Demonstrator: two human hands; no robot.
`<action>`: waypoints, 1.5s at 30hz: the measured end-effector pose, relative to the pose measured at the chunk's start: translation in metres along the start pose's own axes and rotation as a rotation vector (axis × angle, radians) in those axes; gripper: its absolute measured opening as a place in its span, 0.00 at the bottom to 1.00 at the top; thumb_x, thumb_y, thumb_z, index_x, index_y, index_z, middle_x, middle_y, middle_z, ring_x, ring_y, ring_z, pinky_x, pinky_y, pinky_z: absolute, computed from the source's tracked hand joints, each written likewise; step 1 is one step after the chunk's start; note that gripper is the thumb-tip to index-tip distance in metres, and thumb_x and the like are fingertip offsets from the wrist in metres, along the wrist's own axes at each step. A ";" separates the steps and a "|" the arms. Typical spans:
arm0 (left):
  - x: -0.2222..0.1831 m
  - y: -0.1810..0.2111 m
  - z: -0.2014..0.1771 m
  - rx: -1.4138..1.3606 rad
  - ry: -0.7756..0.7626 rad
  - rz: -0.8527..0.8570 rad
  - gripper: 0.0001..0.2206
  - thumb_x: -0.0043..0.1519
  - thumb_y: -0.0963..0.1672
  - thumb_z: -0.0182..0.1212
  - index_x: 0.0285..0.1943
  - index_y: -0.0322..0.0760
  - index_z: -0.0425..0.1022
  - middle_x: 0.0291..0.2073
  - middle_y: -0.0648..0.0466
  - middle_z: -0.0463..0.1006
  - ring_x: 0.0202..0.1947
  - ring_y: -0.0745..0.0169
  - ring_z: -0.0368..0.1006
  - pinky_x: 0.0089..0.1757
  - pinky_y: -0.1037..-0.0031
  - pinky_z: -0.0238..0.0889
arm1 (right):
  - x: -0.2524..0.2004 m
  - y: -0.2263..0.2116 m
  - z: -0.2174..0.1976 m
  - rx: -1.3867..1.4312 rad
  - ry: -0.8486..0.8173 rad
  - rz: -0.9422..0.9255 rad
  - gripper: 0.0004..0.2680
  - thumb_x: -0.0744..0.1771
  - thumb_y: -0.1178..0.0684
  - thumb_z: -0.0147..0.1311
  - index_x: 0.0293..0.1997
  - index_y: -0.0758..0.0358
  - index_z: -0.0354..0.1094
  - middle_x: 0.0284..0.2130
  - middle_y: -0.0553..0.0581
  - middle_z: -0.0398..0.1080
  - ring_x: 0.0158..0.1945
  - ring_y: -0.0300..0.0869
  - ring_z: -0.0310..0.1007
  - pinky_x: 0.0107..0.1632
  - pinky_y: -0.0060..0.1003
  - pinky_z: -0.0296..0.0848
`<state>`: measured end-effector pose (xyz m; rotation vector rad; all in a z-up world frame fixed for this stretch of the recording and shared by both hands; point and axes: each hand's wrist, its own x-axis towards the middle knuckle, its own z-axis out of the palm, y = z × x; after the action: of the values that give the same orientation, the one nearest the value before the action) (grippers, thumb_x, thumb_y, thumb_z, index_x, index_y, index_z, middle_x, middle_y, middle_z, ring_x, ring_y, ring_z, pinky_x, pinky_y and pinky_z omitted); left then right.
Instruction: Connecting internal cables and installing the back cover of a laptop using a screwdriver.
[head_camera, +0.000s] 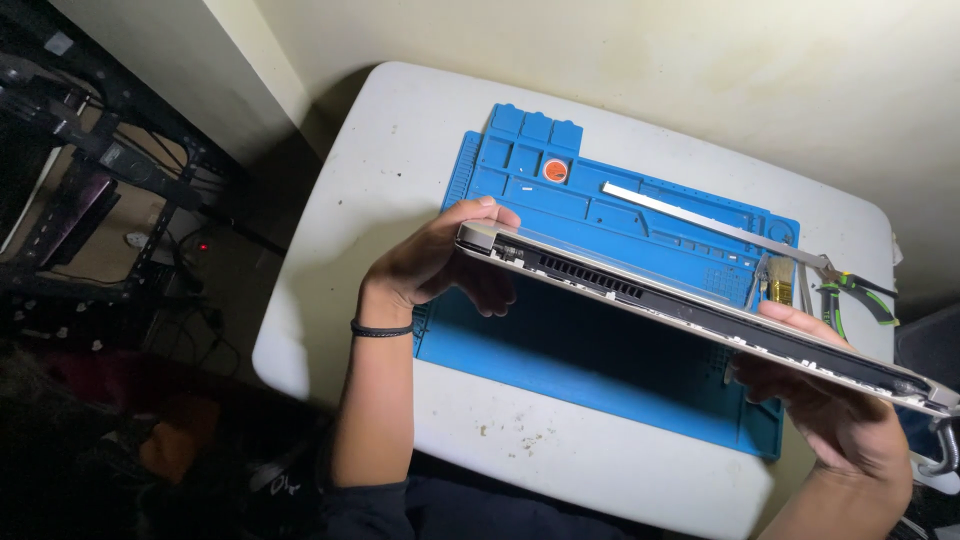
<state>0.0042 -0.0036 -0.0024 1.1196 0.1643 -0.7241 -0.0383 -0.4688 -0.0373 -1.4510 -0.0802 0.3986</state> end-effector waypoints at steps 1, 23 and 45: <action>0.000 0.001 0.000 0.001 0.001 0.000 0.19 0.68 0.54 0.39 0.51 0.36 0.64 0.27 0.29 0.79 0.24 0.33 0.78 0.27 0.57 0.72 | 0.001 0.000 0.000 0.001 -0.001 -0.001 0.44 0.61 0.22 0.64 0.76 0.72 0.55 0.44 0.75 0.76 0.42 0.62 0.82 0.39 0.44 0.79; -0.018 0.001 0.026 0.552 0.300 1.222 0.14 0.71 0.49 0.55 0.58 0.38 0.73 0.52 0.49 0.75 0.56 0.58 0.73 0.50 0.76 0.68 | -0.008 -0.050 0.063 -0.780 0.545 -0.432 0.14 0.75 0.62 0.52 0.69 0.82 0.61 0.57 0.70 0.62 0.58 0.52 0.67 0.61 0.43 0.69; 0.004 -0.007 0.035 0.404 0.343 1.266 0.18 0.71 0.49 0.54 0.60 0.30 0.65 0.48 0.41 0.77 0.51 0.50 0.76 0.57 0.65 0.70 | 0.031 -0.024 0.050 -0.313 0.538 -0.892 0.17 0.72 0.42 0.54 0.61 0.61 0.57 0.49 0.65 0.70 0.54 0.47 0.76 0.63 0.40 0.78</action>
<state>-0.0051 -0.0373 0.0068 1.4404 -0.4079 0.5941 -0.0191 -0.4131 -0.0130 -1.6224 -0.3483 -0.7577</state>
